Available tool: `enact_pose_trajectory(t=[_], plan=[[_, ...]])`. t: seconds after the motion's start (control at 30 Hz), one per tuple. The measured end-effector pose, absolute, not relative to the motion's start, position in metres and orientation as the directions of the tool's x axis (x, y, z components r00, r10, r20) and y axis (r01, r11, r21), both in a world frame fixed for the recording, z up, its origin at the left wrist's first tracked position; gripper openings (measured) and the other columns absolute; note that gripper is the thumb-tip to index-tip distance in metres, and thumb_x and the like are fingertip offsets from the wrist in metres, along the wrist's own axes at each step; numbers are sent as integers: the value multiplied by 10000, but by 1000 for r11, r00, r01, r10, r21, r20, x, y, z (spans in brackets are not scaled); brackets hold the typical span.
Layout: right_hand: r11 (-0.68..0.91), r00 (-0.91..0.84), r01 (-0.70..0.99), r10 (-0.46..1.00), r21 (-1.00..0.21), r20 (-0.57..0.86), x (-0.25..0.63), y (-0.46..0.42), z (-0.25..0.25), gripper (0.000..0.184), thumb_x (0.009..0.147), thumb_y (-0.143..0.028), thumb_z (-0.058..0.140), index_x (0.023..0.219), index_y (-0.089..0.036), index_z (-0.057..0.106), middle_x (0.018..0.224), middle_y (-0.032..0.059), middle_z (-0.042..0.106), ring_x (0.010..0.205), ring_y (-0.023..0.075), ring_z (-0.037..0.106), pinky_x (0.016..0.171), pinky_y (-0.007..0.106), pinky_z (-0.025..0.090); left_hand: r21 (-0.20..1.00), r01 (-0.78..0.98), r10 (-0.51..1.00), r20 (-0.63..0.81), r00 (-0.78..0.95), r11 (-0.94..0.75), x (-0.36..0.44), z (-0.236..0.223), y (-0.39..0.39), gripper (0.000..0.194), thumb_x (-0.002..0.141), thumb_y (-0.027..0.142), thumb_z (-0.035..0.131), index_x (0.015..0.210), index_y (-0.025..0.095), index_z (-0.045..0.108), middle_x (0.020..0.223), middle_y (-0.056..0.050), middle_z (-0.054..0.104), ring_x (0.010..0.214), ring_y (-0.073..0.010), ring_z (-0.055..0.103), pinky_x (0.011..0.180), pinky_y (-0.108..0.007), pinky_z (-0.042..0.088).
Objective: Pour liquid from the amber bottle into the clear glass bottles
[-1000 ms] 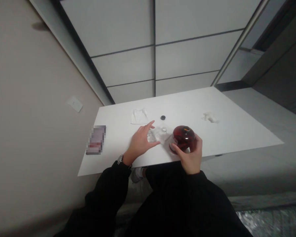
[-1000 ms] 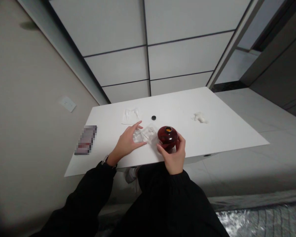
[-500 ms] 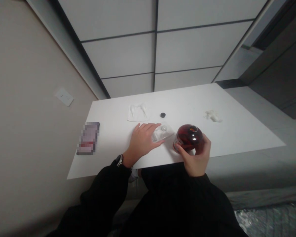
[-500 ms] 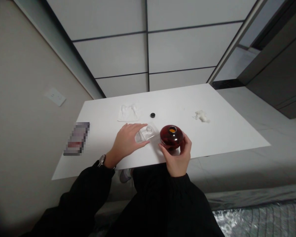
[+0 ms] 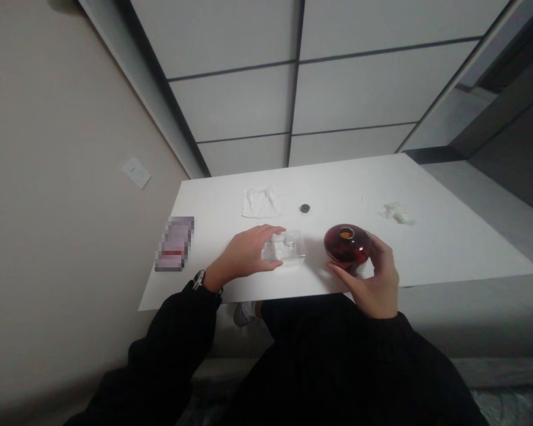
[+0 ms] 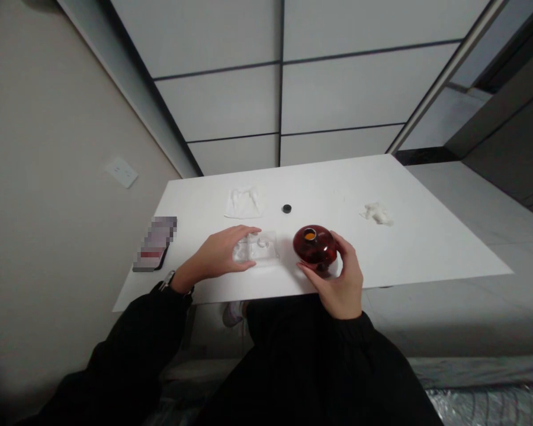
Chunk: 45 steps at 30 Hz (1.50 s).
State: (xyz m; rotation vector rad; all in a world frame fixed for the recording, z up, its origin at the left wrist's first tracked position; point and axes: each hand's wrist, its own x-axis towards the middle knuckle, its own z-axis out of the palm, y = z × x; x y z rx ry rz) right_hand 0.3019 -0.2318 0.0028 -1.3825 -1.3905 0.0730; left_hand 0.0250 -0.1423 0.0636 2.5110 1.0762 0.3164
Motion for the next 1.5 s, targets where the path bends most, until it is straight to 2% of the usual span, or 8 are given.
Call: enact_pose_trajectory(t=[0.13, 0.2, 0.3, 0.4, 0.5, 0.6, 0.83, 1.5], plan=[[412, 77, 756, 715, -508, 695, 320, -224, 22, 747, 817, -491, 876, 1447, -232, 569, 1300, 148, 718, 1167, 349, 721, 977, 536, 625, 567, 477, 674, 201, 711, -672, 7, 71, -118, 988, 753, 646, 851, 1562, 228, 467, 1606, -162, 521, 1479, -359, 491, 1241, -506, 384], [441, -16, 782, 720, -440, 694, 327, -219, 31, 735, 848, -498, 848, 1466, -236, 548, 1291, 152, 723, 1149, 348, 729, 958, 526, 634, 658, 415, 754, 382, 534, -628, 1, 70, -96, 803, 856, 653, 746, 1504, 237, 518, 1594, -148, 520, 1432, -306, 530, 1218, -464, 403], [467, -140, 822, 720, -326, 679, 333, -211, 41, 716, 877, -462, 827, 1486, -240, 523, 1297, 162, 725, 1143, 364, 731, 979, 566, 624, 813, 398, 890, 455, 22, -425, 0, 53, -60, 358, 1016, 521, 509, 1042, 197, 659, 1061, -65, 707, 937, -163, 659, 900, -302, 526], [483, -228, 850, 699, -213, 678, 333, -205, 48, 694, 900, -398, 811, 1501, -224, 513, 1308, 184, 723, 1159, 382, 725, 1008, 615, 604, 852, 467, 920, 352, -173, -238, 5, 27, -40, 454, 1016, 436, 476, 627, 229, 366, 603, 39, 380, 621, -128, 411, 622, -263, 366], [504, -311, 857, 674, -110, 671, 332, -199, 51, 677, 930, -327, 775, 1535, -213, 493, 1316, 190, 722, 1149, 374, 726, 1025, 639, 589, 842, 512, 947, 283, -152, -170, 6, 10, -36, 553, 973, 438, 526, 576, 250, 191, 552, 50, 182, 571, -121, 244, 558, -310, 211], [547, -403, 836, 653, -33, 641, 330, -194, 53, 714, 948, -254, 741, 1593, -230, 436, 1355, 178, 711, 1168, 357, 722, 1056, 641, 571, 826, 547, 973, 215, -88, -133, 5, 8, -40, 542, 975, 475, 476, 578, 252, 180, 562, 46, 165, 568, -115, 193, 562, -326, 153], [578, -480, 815, 636, 39, 604, 326, -188, 58, 785, 952, -170, 716, 1647, -260, 362, 1389, 165, 703, 1230, 356, 701, 1067, 635, 570, 769, 617, 986, 144, 83, -164, 16, 19, -52, 513, 922, 475, 500, 599, 242, 177, 614, 30, 176, 604, -120, 211, 601, -322, 150], [615, -555, 779, 591, 118, 585, 321, -184, 68, 832, 950, -115, 710, 1671, -243, 315, 1412, 184, 696, 1293, 382, 674, 1069, 623, 574, 723, 670, 986, 138, 98, -168, 19, 28, -54, 499, 942, 437, 460, 593, 237, 164, 624, 18, 170, 610, -126, 221, 623, -327, 168]])
